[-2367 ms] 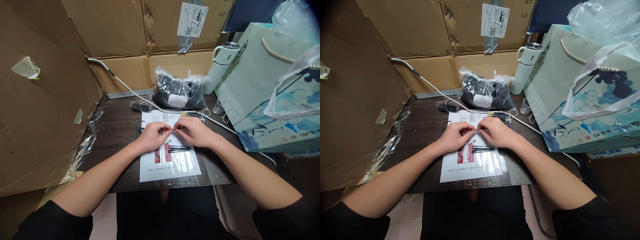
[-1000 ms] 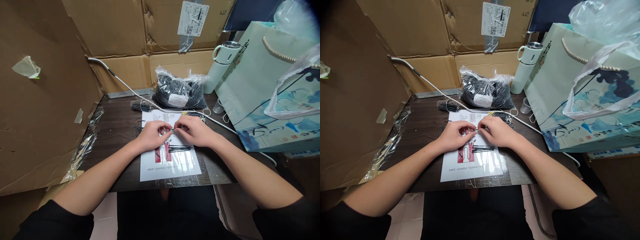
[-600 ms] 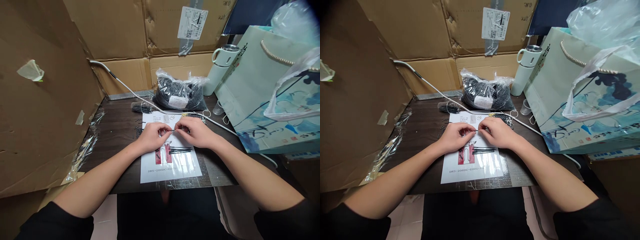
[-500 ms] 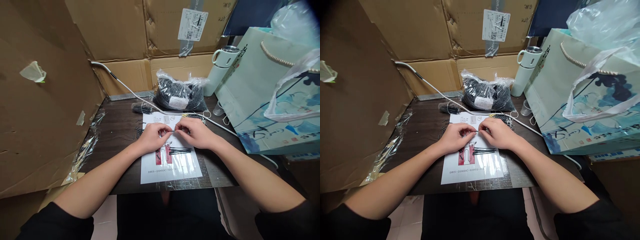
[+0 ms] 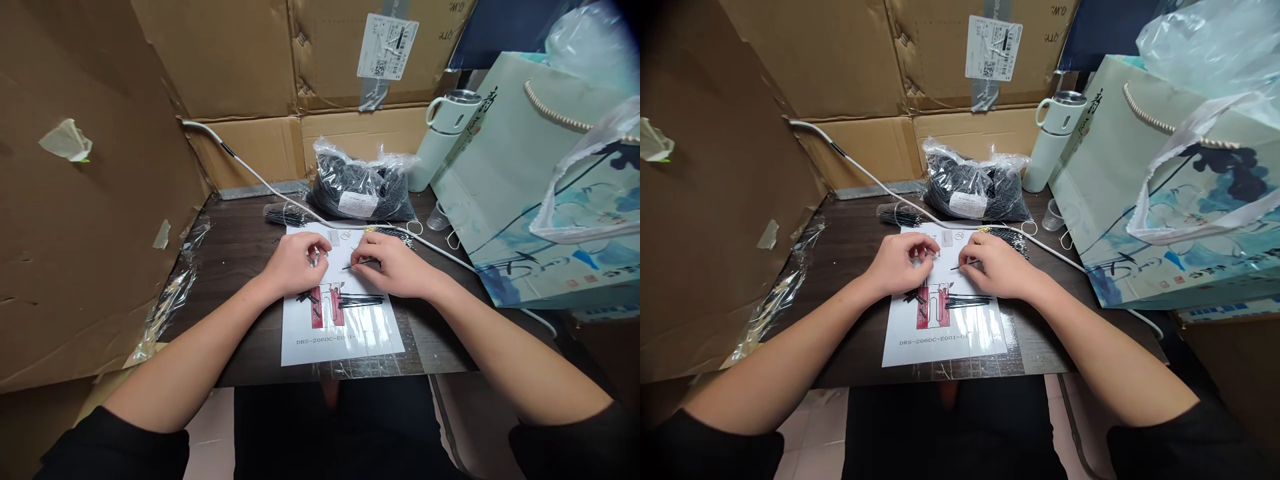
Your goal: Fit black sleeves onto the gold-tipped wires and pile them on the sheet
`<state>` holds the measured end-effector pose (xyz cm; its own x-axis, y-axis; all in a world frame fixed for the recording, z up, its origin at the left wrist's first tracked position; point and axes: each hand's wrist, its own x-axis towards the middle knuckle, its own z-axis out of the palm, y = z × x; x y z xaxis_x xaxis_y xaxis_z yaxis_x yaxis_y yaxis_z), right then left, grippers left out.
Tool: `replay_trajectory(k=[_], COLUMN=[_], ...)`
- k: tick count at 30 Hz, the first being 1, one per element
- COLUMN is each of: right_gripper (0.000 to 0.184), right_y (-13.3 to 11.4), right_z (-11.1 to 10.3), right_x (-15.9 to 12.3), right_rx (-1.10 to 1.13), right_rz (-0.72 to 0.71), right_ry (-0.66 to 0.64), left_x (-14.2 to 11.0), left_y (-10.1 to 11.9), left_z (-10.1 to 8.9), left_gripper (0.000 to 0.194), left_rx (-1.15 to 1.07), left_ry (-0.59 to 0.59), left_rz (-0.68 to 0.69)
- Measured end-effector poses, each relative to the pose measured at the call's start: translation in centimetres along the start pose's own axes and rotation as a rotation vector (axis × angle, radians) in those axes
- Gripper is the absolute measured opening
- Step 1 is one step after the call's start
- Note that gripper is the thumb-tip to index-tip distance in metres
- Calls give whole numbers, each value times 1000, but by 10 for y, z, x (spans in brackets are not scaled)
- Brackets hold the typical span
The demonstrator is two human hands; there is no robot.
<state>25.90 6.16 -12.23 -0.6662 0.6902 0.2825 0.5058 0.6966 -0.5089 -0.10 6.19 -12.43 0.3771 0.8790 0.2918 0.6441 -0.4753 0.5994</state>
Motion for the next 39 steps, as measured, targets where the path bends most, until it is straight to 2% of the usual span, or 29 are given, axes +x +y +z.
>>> replay_trajectory(k=[5, 14, 22, 24, 26, 29, 31, 39], right_gripper=[8, 12, 20, 20, 19, 12, 9, 6], right_y=[0, -12, -20, -17, -11, 2, 10, 16], right_z=[1, -7, -12, -12, -13, -15, -16, -12], right_x=[0, -1, 0, 0, -1, -3, -3, -3], right_rx=[0, 75, 134, 125, 57, -184, -309, -403], right_rz=[33, -4, -54, -50, -21, 91, 177, 258], right_ry=[-202, -323, -383, -376, -314, -154, -105, -94], left_x=[11, 13, 17, 17, 18, 18, 18, 18], left_y=[-14, -16, -24, -26, -27, -31, -33, -35], left_z=[-18, -32, -45, -47, -48, -48, -48, -50], left_gripper=[12, 4, 8, 11, 11, 11, 13, 8], left_rx=[218, 266, 431, 427, 425, 451, 468, 434], left_ry=[12, -152, -104, -98, -98, -115, -128, -186], left_rz=[-116, -229, -325, -312, -288, -282, -290, -318])
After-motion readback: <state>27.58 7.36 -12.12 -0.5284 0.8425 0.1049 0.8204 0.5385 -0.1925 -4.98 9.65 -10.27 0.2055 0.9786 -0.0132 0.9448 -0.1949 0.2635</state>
